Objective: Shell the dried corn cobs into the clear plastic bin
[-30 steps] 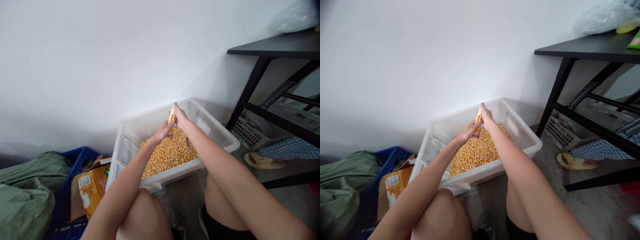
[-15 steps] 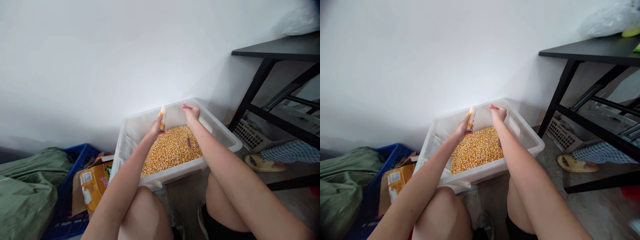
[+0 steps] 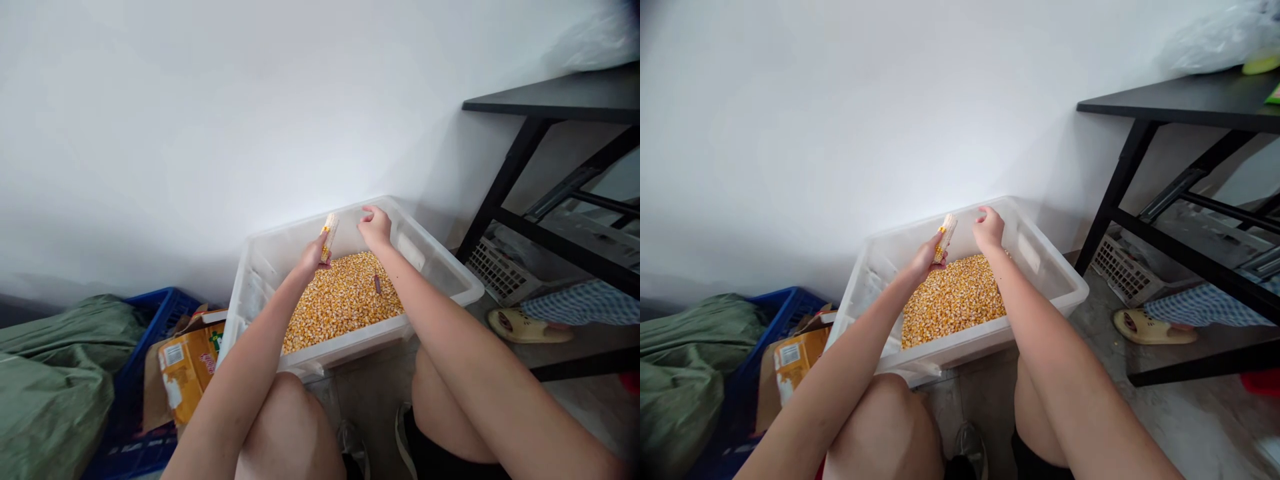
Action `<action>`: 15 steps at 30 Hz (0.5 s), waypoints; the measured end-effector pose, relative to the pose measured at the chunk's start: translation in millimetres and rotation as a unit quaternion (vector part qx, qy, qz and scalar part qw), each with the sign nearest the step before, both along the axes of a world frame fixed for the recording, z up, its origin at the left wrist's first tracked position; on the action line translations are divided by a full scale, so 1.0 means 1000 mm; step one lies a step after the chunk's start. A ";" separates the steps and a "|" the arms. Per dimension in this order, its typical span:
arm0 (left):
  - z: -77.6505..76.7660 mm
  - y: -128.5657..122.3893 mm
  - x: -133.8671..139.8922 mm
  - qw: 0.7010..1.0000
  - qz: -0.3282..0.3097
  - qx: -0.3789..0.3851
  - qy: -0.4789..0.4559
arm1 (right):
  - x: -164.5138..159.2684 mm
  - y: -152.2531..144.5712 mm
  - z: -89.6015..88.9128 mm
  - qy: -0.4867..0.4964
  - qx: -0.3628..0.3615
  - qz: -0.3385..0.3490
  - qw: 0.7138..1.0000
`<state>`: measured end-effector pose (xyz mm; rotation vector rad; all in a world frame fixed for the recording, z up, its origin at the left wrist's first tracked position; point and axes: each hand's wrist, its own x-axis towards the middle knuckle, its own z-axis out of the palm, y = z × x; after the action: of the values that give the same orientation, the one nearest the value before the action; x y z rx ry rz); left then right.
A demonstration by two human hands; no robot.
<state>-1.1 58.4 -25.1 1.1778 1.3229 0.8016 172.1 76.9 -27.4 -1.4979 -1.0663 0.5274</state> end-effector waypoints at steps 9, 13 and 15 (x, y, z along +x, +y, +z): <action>0.000 -0.003 0.002 1.000 -0.017 0.002 0.015 | 0.001 -0.007 0.006 0.032 -0.072 0.000 0.997; -0.001 -0.005 0.006 1.000 -0.019 0.016 0.019 | -0.008 -0.010 0.003 0.160 -0.213 0.089 0.960; -0.003 -0.007 0.010 0.999 -0.020 0.039 0.022 | -0.019 -0.013 0.004 0.218 -0.231 0.139 0.938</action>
<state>9.3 51.6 -28.1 1.2858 1.3112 0.8084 152.7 63.4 -23.8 -1.5269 -0.8324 1.3203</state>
